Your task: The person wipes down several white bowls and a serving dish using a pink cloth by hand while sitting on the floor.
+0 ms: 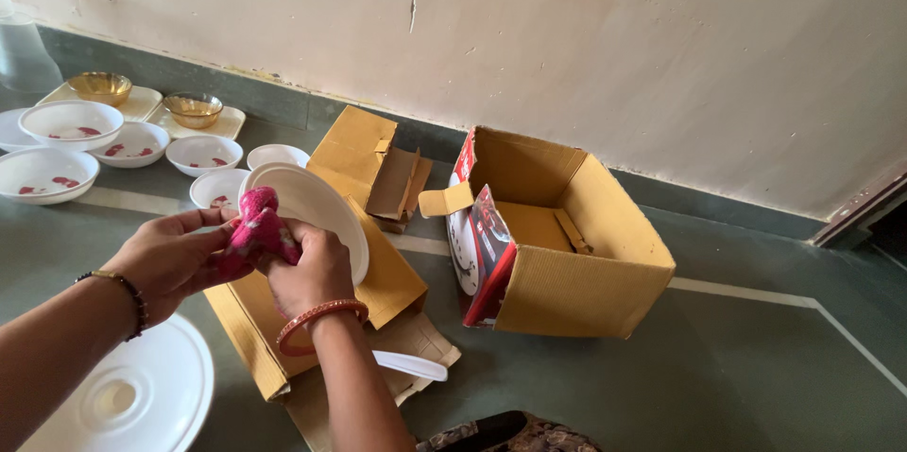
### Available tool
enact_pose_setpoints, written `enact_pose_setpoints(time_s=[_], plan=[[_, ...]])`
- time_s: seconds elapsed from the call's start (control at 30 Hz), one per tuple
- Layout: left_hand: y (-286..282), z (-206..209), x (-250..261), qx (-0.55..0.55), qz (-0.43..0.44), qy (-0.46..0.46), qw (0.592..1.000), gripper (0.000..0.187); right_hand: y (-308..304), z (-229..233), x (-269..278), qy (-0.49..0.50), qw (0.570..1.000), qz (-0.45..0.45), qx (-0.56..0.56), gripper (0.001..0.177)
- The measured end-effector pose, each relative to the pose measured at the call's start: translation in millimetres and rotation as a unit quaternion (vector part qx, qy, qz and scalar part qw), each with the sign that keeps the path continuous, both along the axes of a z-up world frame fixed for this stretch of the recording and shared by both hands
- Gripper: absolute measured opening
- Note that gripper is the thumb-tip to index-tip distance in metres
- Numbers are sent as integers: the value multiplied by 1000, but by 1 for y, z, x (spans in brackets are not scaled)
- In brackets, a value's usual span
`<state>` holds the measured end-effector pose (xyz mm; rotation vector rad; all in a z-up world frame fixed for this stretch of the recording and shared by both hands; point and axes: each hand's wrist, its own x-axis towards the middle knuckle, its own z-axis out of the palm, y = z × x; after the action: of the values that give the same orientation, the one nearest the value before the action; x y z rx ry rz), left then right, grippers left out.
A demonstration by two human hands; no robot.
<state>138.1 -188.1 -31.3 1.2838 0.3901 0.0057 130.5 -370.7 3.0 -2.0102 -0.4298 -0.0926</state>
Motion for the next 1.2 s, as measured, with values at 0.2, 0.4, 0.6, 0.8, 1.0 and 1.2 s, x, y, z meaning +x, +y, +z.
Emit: enact_pose_setpoints(time_s=[0.2, 0.4, 0.6, 0.8, 1.0, 1.2], plan=[[10, -15, 15, 30, -11, -1, 1000, 31, 2, -2, 5, -46, 997, -49, 36, 31], [21, -61, 7, 14, 1, 57, 998, 29, 5, 0, -4, -36, 992, -26, -117, 26], [12, -60, -1, -10, 25, 7, 1000, 35, 8, -15, -6, -61, 978, 40, -196, 27], [8, -37, 1, 36, 58, 30, 997, 42, 7, -16, -2, -70, 980, 33, -186, 23], [6, -34, 0, 57, 43, 28, 997, 49, 7, 1, -8, -105, 988, -26, -106, 14], [-5, -14, -3, 286, 129, 5, 950, 31, 8, 27, -16, -170, 978, -122, -21, 17]])
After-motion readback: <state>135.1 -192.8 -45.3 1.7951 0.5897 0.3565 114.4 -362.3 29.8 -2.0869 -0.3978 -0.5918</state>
